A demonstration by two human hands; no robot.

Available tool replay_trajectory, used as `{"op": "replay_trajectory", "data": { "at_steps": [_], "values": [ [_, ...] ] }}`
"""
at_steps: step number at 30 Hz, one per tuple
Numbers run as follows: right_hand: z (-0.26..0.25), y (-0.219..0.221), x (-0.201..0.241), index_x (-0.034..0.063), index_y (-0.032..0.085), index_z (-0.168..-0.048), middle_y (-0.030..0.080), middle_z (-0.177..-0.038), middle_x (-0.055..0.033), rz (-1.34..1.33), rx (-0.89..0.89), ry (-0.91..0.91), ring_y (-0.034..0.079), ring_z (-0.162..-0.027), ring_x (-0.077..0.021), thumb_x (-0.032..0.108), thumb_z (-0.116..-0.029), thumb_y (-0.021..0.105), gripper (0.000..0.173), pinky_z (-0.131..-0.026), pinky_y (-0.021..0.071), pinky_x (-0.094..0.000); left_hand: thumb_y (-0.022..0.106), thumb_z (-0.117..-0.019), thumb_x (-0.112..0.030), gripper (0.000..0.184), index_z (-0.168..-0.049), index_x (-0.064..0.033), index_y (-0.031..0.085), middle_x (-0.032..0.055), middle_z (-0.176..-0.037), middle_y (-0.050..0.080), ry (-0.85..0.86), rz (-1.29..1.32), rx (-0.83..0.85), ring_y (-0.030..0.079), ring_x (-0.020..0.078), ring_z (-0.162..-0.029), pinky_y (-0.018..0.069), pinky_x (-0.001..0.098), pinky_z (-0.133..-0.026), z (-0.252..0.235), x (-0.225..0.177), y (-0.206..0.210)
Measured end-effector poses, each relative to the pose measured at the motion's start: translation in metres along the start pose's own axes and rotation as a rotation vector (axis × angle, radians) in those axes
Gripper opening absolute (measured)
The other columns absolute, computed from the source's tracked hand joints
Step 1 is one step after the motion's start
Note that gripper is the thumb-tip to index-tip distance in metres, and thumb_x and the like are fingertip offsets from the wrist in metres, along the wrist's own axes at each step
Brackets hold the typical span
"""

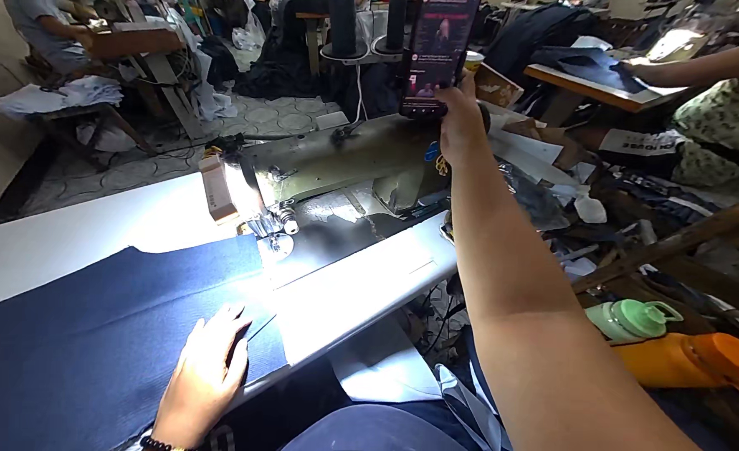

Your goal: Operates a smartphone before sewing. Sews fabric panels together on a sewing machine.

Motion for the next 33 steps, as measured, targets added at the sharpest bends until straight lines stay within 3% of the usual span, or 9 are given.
{"op": "replay_trajectory", "data": {
  "at_steps": [10,21,28,33],
  "values": [
    [0.0021,0.0021,0.003,0.0081,0.032,-0.153,0.05,-0.144,-0.0083,0.009,0.003,0.001,0.056,-0.127,-0.0117,0.011,-0.1,0.048,0.055,-0.105,0.0493,-0.0309,0.039,-0.0996,-0.031,0.047,-0.123,-0.0096,0.073,0.0108,-0.14,0.065,0.011,-0.003,-0.013,0.057,0.0322,-0.136,0.0355,0.0624,-0.114,-0.0003,-0.0019,-0.0014],
    [-0.0005,-0.0005,-0.0004,0.0093,0.031,-0.153,0.05,-0.144,-0.0082,-0.013,0.011,-0.004,0.056,-0.127,-0.0123,0.016,-0.0992,0.048,0.057,-0.105,0.0495,-0.0316,0.038,-0.1005,-0.03,0.047,-0.123,-0.0092,0.073,0.0108,-0.14,0.065,0.01,0.006,-0.015,0.057,0.0321,-0.136,0.0344,0.0641,-0.114,-0.0001,-0.0013,-0.0012],
    [0.001,0.0005,0.0008,0.0096,0.033,-0.152,0.05,-0.144,-0.0083,-0.024,-0.002,0.0,0.055,-0.128,-0.0122,0.017,-0.0996,0.047,0.055,-0.105,0.0488,-0.0316,0.034,-0.1009,-0.023,0.047,-0.123,-0.0088,0.073,0.0104,-0.14,0.065,0.016,0.007,-0.013,0.056,0.0315,-0.137,0.0338,0.0639,-0.115,0.0003,-0.0015,-0.0021],
    [0.001,0.0001,0.0002,0.0095,0.033,-0.153,0.049,-0.145,-0.0078,-0.033,0.002,-0.001,0.055,-0.129,-0.0125,0.016,-0.1008,0.047,0.054,-0.105,0.0486,-0.0323,0.033,-0.1004,-0.022,0.047,-0.124,-0.0095,0.072,0.0087,-0.14,0.066,0.017,0.001,-0.013,0.055,0.0315,-0.138,0.029,0.0687,-0.115,0.0001,-0.0021,-0.0025]
  ]
}}
Point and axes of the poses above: each hand's wrist, its own z-axis away from the middle knuckle, its own y-axis out of the palm, x = y × z, the point moved 6 cm from there along -z, towards the middle knuckle
